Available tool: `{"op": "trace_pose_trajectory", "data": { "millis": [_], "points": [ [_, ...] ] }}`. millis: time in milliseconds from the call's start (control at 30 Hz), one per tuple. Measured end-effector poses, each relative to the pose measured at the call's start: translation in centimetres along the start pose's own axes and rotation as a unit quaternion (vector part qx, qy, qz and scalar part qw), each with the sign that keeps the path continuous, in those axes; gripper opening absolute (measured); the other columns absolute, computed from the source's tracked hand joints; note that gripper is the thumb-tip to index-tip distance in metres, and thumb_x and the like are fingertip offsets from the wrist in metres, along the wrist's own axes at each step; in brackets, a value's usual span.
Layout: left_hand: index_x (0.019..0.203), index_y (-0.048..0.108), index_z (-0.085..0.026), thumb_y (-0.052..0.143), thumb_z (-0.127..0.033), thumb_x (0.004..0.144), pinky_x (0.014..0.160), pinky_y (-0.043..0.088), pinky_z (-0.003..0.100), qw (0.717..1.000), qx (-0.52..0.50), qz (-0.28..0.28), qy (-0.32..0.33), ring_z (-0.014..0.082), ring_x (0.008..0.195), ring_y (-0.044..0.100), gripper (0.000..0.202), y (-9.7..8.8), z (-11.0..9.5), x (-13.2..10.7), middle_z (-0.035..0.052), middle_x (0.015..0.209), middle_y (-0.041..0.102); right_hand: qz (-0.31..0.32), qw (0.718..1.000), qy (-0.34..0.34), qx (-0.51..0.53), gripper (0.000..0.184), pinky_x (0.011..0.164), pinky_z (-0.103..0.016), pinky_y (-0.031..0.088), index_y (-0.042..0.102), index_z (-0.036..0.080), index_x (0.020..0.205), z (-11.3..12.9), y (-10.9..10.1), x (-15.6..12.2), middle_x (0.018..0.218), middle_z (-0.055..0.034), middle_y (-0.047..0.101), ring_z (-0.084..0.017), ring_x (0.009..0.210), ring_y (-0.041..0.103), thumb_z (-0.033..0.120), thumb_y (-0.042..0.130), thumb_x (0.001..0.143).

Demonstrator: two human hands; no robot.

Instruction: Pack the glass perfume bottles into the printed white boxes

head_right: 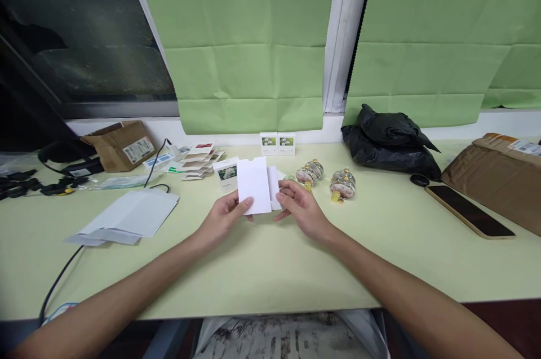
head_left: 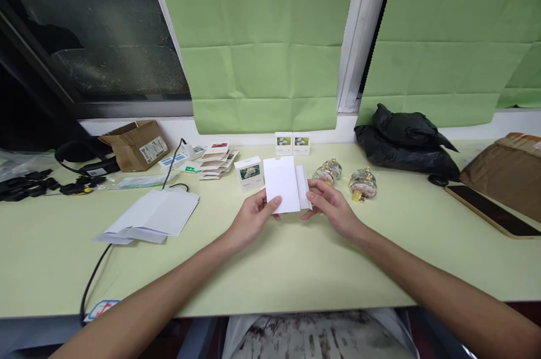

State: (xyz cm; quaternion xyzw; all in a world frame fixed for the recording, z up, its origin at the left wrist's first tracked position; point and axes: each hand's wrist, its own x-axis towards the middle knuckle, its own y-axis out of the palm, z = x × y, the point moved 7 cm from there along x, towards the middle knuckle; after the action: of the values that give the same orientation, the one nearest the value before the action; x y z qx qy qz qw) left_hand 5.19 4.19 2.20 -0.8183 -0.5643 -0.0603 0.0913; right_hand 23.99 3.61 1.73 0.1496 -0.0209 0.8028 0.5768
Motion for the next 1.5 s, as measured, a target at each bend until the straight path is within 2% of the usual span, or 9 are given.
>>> {"op": "trace_pose_trajectory", "data": {
  "millis": [267, 467, 600, 833, 1100, 1200, 1333, 1400, 1500],
  "points": [
    [0.096, 0.076, -0.015, 0.072, -0.053, 0.095, 0.078, 0.053, 0.031, 1.0, 0.012, -0.016, 0.009, 0.0215, 0.086, 0.065, 0.038, -0.6, -0.6, 0.0, 0.0074, 0.091, 0.075, 0.007, 1.0, 0.003, 0.0, 0.036, 0.072, -0.035, 0.069, 0.066, 0.024, 0.116, 0.6, 0.3, -0.1, 0.107, -0.0053, 0.073, -0.021, 0.095, 0.073, 0.051, 0.076, 0.094],
    [0.114, 0.073, -0.017, 0.072, -0.055, 0.095, 0.074, 0.058, 0.032, 0.999, -0.031, -0.011, 0.003, 0.0201, 0.084, 0.064, 0.042, -0.3, -0.1, 0.0, 0.0081, 0.103, 0.074, -0.001, 1.0, 0.005, 0.008, 0.035, 0.072, -0.036, 0.071, 0.07, 0.024, 0.116, 0.5, 0.1, -0.1, 0.106, -0.0045, 0.073, -0.022, 0.097, 0.072, 0.052, 0.076, 0.095],
    [0.123, 0.068, -0.018, 0.066, -0.059, 0.098, 0.068, 0.057, 0.029, 0.999, -0.041, -0.015, 0.0, 0.0172, 0.076, 0.062, 0.048, -0.1, 0.0, -0.2, 0.0068, 0.096, 0.071, 0.004, 1.0, 0.01, 0.007, 0.037, 0.072, -0.036, 0.071, 0.073, 0.023, 0.116, 0.2, 0.1, 0.0, 0.107, -0.0048, 0.071, -0.022, 0.098, 0.069, 0.053, 0.074, 0.095],
    [0.113, 0.068, -0.018, 0.065, -0.064, 0.098, 0.065, 0.054, 0.025, 0.992, -0.117, -0.033, -0.024, 0.014, 0.071, 0.057, 0.049, -0.7, 0.7, 0.2, 0.0033, 0.086, 0.065, 0.01, 0.997, 0.046, 0.059, 0.033, 0.072, -0.036, 0.071, 0.073, 0.022, 0.108, -0.3, 0.0, -0.1, 0.101, -0.0045, 0.07, -0.021, 0.093, 0.071, 0.053, 0.075, 0.095],
    [0.096, 0.069, -0.015, 0.064, -0.067, 0.097, 0.063, 0.054, 0.028, 0.982, -0.172, -0.039, -0.068, 0.0169, 0.071, 0.059, 0.052, -0.6, 1.6, 0.3, 0.0031, 0.074, 0.063, 0.018, 0.998, 0.045, 0.042, 0.031, 0.071, -0.035, 0.07, 0.068, 0.025, 0.11, 0.1, 0.2, -0.2, 0.101, -0.0024, 0.073, -0.02, 0.091, 0.073, 0.049, 0.078, 0.093],
    [0.099, 0.07, -0.014, 0.066, -0.065, 0.096, 0.063, 0.054, 0.028, 0.978, -0.191, -0.036, -0.082, 0.0168, 0.07, 0.06, 0.051, -0.5, 1.6, 0.3, 0.0047, 0.078, 0.066, 0.015, 0.998, 0.046, 0.046, 0.03, 0.069, -0.034, 0.07, 0.068, 0.025, 0.108, 0.0, 0.0, -0.1, 0.099, -0.0019, 0.073, -0.02, 0.089, 0.072, 0.047, 0.08, 0.092],
    [0.108, 0.07, -0.016, 0.064, -0.064, 0.098, 0.062, 0.057, 0.029, 0.972, -0.205, -0.041, -0.103, 0.0182, 0.075, 0.065, 0.049, -0.6, 2.0, 0.4, 0.0088, 0.093, 0.073, -0.009, 0.998, 0.043, 0.046, 0.024, 0.07, -0.037, 0.07, 0.073, 0.023, 0.104, -0.4, -0.6, 0.1, 0.101, -0.0035, 0.07, -0.021, 0.092, 0.069, 0.045, 0.074, 0.095],
    [0.111, 0.069, -0.017, 0.063, -0.065, 0.098, 0.057, 0.055, 0.028, 0.973, -0.197, -0.04, -0.109, 0.0191, 0.075, 0.067, 0.051, -0.7, 2.2, 0.4, 0.0094, 0.096, 0.073, -0.022, 0.999, 0.038, 0.032, 0.023, 0.068, -0.038, 0.069, 0.073, 0.024, 0.108, -0.6, -0.8, 0.1, 0.104, -0.004, 0.071, -0.022, 0.089, 0.069, 0.044, 0.071, 0.096],
    [0.107, 0.068, -0.017, 0.063, -0.067, 0.097, 0.051, 0.051, 0.026, 0.978, -0.181, -0.02, -0.106, 0.0171, 0.067, 0.065, 0.052, -0.4, 2.4, 0.3, 0.0063, 0.086, 0.07, -0.021, 0.999, 0.023, -0.009, 0.032, 0.069, -0.039, 0.068, 0.067, 0.027, 0.123, -0.8, -0.5, -0.1, 0.108, -0.0039, 0.073, -0.022, 0.083, 0.073, 0.042, 0.072, 0.095]
  ]
}}
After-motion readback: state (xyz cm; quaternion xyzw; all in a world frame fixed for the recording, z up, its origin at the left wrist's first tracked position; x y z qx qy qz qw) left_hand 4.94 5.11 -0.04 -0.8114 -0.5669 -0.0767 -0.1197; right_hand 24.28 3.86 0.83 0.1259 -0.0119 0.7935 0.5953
